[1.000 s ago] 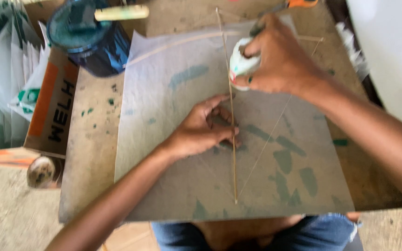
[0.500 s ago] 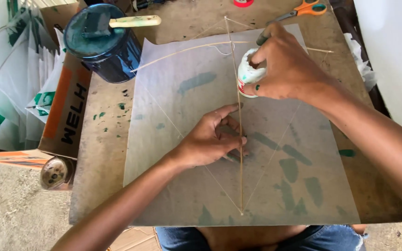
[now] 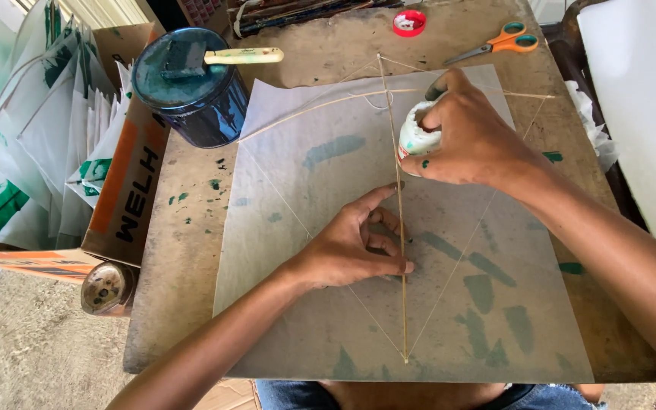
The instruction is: Attaching paper to a kite frame using glue and manual pressing
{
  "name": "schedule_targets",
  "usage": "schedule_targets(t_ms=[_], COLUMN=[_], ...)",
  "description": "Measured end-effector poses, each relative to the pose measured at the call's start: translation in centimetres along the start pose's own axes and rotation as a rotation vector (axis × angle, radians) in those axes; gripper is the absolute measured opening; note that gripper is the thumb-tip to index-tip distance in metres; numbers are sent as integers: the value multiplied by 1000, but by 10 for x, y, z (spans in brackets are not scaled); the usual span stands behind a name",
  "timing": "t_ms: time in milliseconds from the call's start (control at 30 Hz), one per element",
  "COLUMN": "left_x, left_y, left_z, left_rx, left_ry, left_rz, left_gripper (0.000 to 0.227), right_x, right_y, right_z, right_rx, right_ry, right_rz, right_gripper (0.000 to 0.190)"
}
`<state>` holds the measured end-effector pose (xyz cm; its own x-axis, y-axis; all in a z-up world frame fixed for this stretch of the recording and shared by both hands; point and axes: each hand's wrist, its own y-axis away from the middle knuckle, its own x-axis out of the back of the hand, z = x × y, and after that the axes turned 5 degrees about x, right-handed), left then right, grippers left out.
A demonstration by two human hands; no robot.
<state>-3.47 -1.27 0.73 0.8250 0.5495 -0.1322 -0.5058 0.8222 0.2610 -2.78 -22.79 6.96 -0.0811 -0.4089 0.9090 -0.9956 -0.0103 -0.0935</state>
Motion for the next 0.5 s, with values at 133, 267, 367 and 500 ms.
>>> schedule_targets(t_ms=[133, 267, 367, 500], left_x=[3, 4, 5, 8], left_y=[0, -1, -3, -8], left_z=[-1, -2, -2, -14], left_rx=[-7, 11, 7, -125], left_ry=[26, 28, 21, -15], left_rz=[-3, 1, -8, -6], left_gripper=[109, 109, 109, 106], right_x=[3, 2, 2, -2], right_y=[1, 3, 3, 6], right_z=[-4, -3, -2, 6], right_rx=[-13, -47, -37, 97], right_ry=[-22, -45, -39, -120], right_rz=[-5, -9, -7, 82], right_gripper=[44, 40, 40, 46])
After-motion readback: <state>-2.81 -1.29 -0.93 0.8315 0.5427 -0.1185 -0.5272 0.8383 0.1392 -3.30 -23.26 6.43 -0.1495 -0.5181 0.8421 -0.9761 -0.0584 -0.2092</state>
